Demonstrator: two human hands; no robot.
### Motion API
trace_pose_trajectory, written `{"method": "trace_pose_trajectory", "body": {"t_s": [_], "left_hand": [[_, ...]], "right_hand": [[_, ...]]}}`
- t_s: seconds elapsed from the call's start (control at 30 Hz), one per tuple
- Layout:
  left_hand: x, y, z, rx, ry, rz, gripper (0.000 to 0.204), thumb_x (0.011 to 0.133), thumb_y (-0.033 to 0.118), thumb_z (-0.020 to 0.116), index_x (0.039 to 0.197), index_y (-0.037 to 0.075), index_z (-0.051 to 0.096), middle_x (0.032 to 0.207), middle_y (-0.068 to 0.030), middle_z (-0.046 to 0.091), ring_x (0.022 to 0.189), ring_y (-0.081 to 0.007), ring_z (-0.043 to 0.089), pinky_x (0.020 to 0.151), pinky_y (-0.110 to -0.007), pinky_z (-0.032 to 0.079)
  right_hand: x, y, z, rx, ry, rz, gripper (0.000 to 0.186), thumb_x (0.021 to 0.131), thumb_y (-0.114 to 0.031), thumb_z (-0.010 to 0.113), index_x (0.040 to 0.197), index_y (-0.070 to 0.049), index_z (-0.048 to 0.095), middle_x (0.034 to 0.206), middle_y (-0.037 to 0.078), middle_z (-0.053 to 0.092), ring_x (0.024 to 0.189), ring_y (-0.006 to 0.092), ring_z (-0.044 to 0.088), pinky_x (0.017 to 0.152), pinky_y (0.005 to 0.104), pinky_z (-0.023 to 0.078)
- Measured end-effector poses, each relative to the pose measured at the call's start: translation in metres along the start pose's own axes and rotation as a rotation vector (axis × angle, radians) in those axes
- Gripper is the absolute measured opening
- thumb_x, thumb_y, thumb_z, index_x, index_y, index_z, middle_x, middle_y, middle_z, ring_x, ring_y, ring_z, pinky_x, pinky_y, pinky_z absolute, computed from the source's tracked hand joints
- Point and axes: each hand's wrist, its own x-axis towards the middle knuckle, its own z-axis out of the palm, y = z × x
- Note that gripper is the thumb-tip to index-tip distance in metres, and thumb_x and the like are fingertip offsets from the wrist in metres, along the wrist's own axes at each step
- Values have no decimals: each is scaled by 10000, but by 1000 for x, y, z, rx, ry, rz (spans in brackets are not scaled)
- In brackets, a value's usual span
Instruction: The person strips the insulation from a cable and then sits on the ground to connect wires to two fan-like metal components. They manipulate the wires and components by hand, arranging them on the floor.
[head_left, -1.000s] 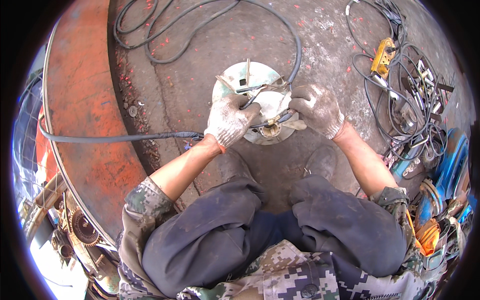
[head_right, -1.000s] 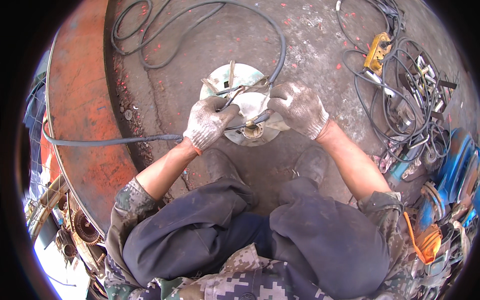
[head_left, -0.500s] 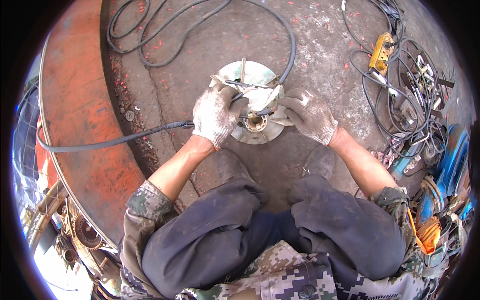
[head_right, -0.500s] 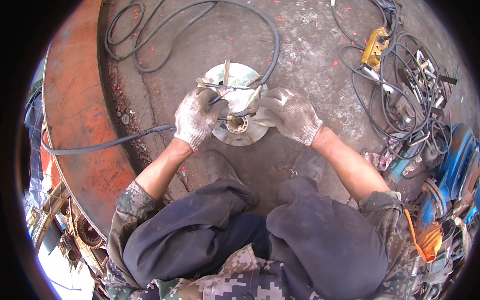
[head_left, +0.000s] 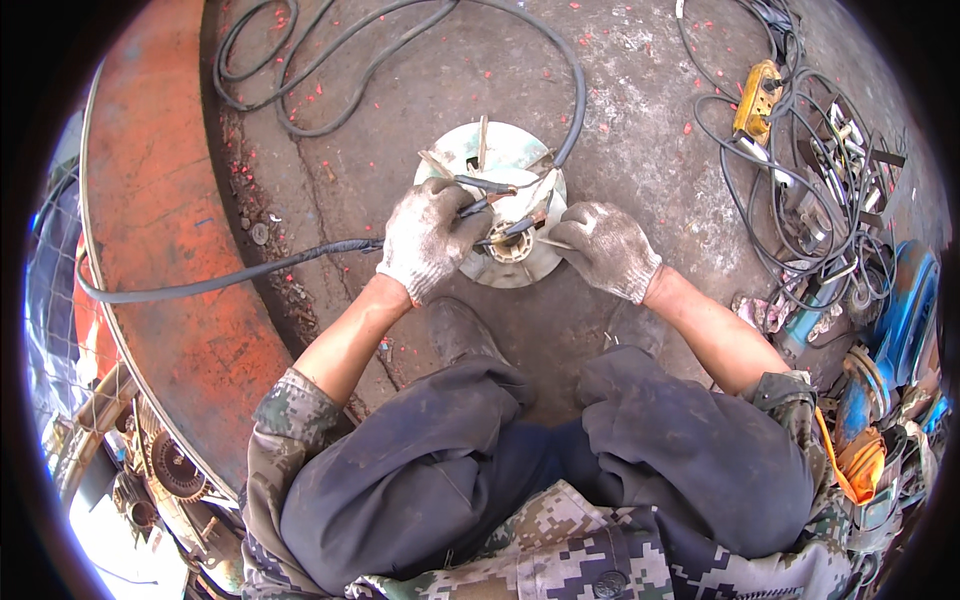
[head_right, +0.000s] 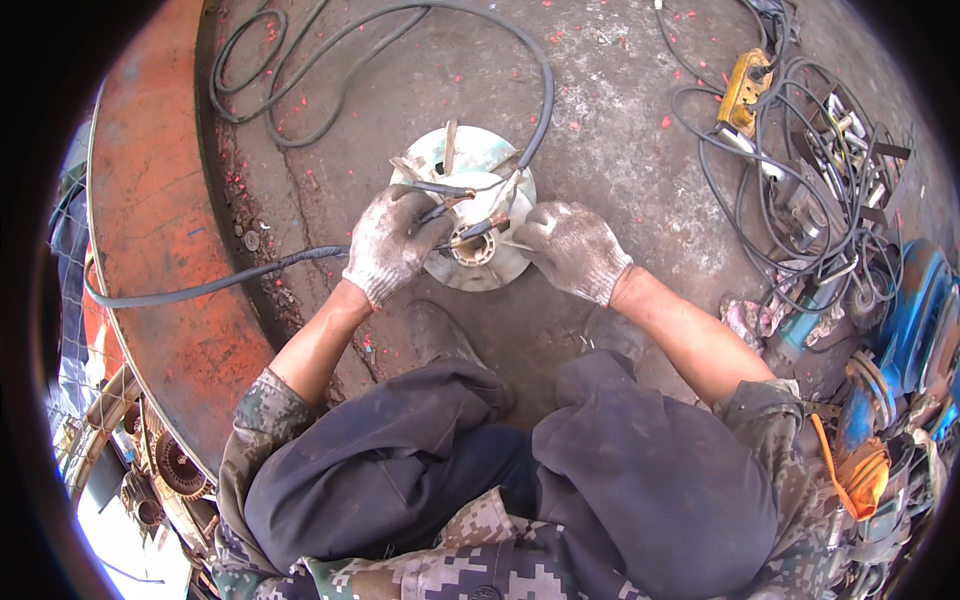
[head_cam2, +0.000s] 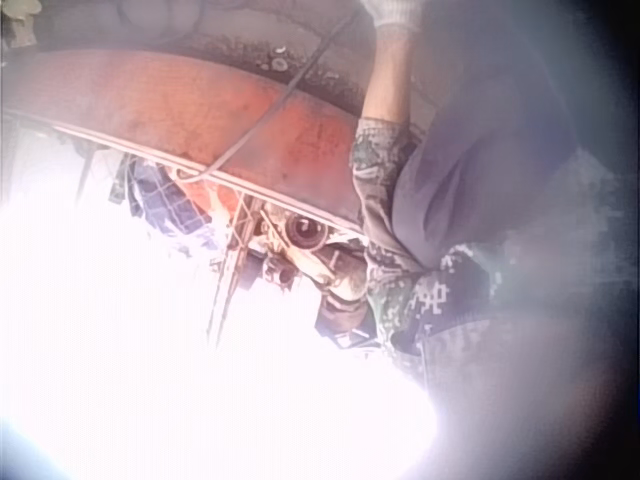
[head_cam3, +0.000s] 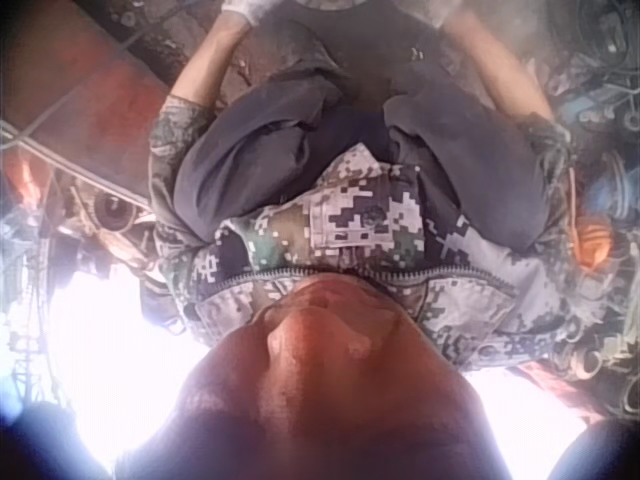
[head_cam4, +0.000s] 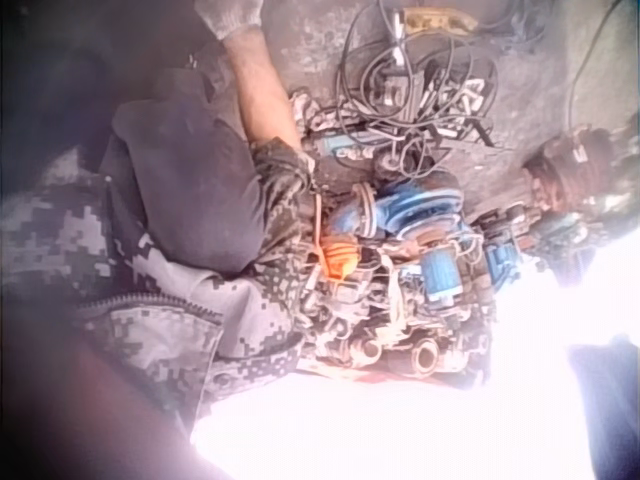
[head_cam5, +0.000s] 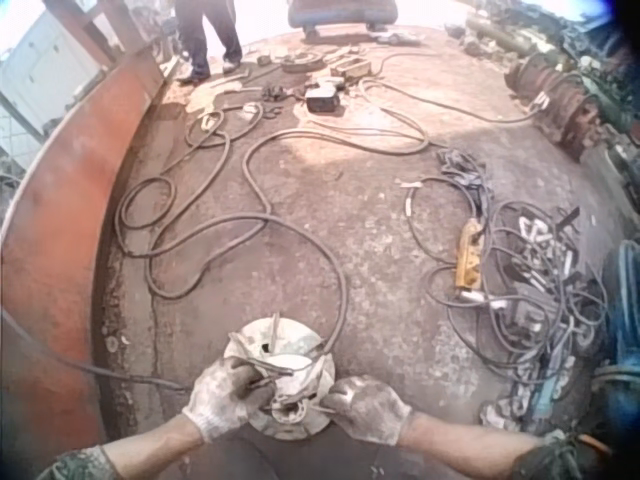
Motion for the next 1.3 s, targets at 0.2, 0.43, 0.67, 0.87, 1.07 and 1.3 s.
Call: {"method": "trace_pose_trajectory", "body": {"t_s": [0.2, 0.43, 0.67, 0.87, 1.07, 1.3], "left_hand": [[-3, 4, 0, 60, 95, 69, 321, 904, 335, 807, 1010, 36, 854, 1031, -189, 779, 997, -405, 748, 924, -507, 579], [-8, -5, 9, 2, 171, 56, 339, 906, 311, 839, 1110, 43, 799, 1135, -169, 758, 1067, -397, 718, 949, -504, 565], [-29, -10, 7, 95, 341, 421, 384, 822, 223, 909, 1157, 106, 765, 1130, -101, 717, 1060, -354, 676, 951, -498, 518], [-36, 4, 6, 378, 323, 454, 336, 828, 194, 865, 1150, 166, 774, 1073, -75, 698, 991, -343, 640, 911, -501, 479], [-36, 5, 6, 348, 135, 342, 249, 850, 176, 842, 1081, 149, 752, 962, -90, 713, 943, -354, 673, 863, -525, 480], [-53, 29, 28, 170, 108, 330, 210, 849, 155, 844, 1043, 113, 774, 961, -112, 738, 940, -358, 697, 851, -513, 503]], "right_hand": [[0, -5, 1, 28, 32, 40, 145, 930, -210, 793, 1045, -121, 789, 990, 100, 703, 991, 353, 709, 849, 493, 572], [-3, -7, 3, 27, 106, 20, 150, 922, -218, 813, 1030, -118, 782, 992, 102, 692, 972, 353, 711, 849, 487, 576], [-7, -5, 2, 2, 116, 37, 162, 888, -215, 844, 968, -113, 747, 960, 105, 682, 959, 349, 713, 822, 480, 578], [-8, -7, 1, -90, 107, 25, 163, 874, -218, 845, 949, -118, 741, 942, 100, 688, 933, 347, 719, 800, 479, 578], [-7, -12, 5, -149, 187, 21, 173, 852, -205, 852, 946, -114, 739, 897, 105, 688, 861, 345, 717, 755, 481, 577], [11, -28, 18, 10, 207, 211, 229, 857, -243, 873, 961, -102, 727, 921, 148, 701, 880, 376, 732, 772, 496, 595]]}}
